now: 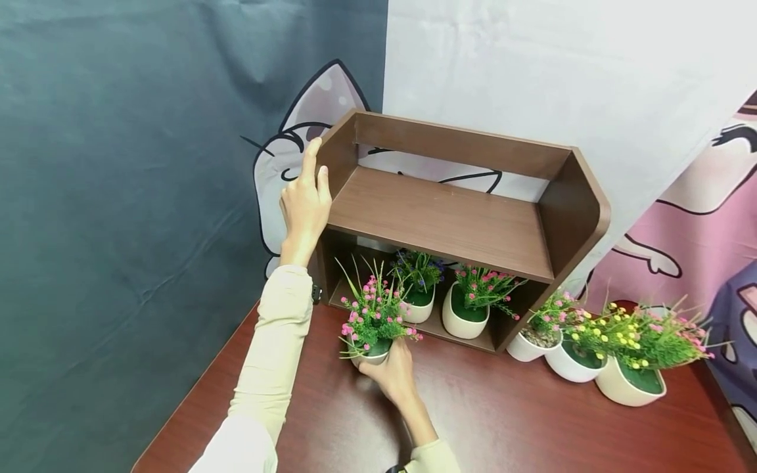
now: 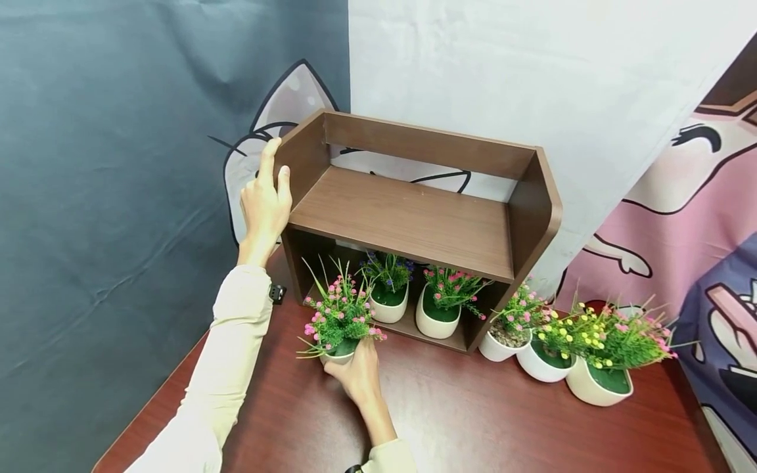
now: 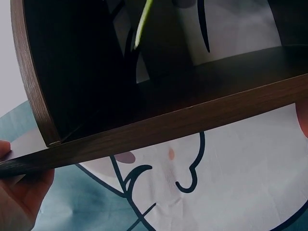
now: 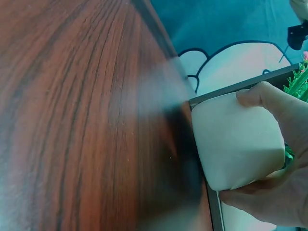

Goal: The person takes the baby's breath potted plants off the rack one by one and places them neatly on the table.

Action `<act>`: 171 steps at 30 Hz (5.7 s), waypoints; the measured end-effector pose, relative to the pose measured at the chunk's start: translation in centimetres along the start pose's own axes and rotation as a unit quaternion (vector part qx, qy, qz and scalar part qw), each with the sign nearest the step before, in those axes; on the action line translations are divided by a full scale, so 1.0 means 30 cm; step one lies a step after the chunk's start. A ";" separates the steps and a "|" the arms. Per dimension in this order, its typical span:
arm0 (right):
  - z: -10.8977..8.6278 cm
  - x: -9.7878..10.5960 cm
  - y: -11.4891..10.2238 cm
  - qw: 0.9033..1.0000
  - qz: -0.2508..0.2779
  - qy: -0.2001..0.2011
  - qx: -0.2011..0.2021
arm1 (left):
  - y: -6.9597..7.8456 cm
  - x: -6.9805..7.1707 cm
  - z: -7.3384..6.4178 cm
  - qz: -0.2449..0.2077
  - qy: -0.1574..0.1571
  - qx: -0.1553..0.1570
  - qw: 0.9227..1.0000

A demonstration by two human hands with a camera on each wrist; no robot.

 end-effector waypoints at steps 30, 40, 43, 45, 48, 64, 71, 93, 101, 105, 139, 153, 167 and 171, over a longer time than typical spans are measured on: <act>-0.227 0.265 0.115 0.998 0.004 0.025 -0.060 | -0.004 0.017 0.006 -0.008 0.000 0.007 1.000; -0.271 0.392 0.206 0.991 -0.067 0.080 -0.084 | -0.042 0.033 0.011 -0.006 0.000 0.013 1.000; -0.274 0.439 0.246 0.986 -0.076 0.105 -0.104 | -0.046 0.032 0.011 -0.006 0.001 0.015 1.000; -0.277 0.472 0.270 0.982 -0.075 0.107 -0.138 | -0.046 0.032 0.009 -0.006 0.002 0.015 1.000; -0.290 0.522 0.303 0.972 -0.083 0.086 -0.201 | -0.047 0.036 -0.007 -0.003 -0.004 0.017 1.000; -0.272 0.612 0.409 0.964 -0.102 0.070 -0.234 | -0.042 0.041 0.006 -0.001 0.004 0.010 1.000; -0.262 0.627 0.438 0.972 -0.091 0.086 -0.197 | -0.040 0.034 0.007 0.001 0.003 0.011 1.000; -0.285 0.679 0.486 0.960 -0.066 0.020 -0.272 | -0.002 -0.003 -0.008 -0.015 0.005 0.000 1.000; -0.287 0.657 0.504 0.970 -0.060 0.040 -0.232 | -0.005 -0.003 -0.005 -0.004 0.000 0.020 1.000; -0.276 0.643 0.502 0.977 -0.053 0.054 -0.197 | -0.013 0.003 0.004 0.001 0.008 0.024 1.000; -0.564 0.511 0.716 0.941 -0.109 0.228 -0.223 | -0.011 -0.023 -0.014 -0.002 0.005 0.014 1.000; -0.552 0.298 0.472 0.977 -0.073 0.195 -0.033 | -0.004 -0.013 0.000 0.001 0.003 0.010 1.000; -0.328 0.222 0.241 0.995 0.017 0.070 -0.064 | -0.007 -0.012 -0.004 0.001 0.002 0.006 1.000; -0.242 0.222 0.128 0.994 0.060 0.061 -0.074 | -0.006 -0.012 -0.004 0.001 -0.001 0.005 1.000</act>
Point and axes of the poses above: each hand's wrist, its own z-axis towards the middle knuckle, its own x-axis out of the back of the hand, y = z × x, the point moved 1 cm from there along z, towards the middle knuckle, and after that the axes turned 1 degree about y, right-handed, at the moved point
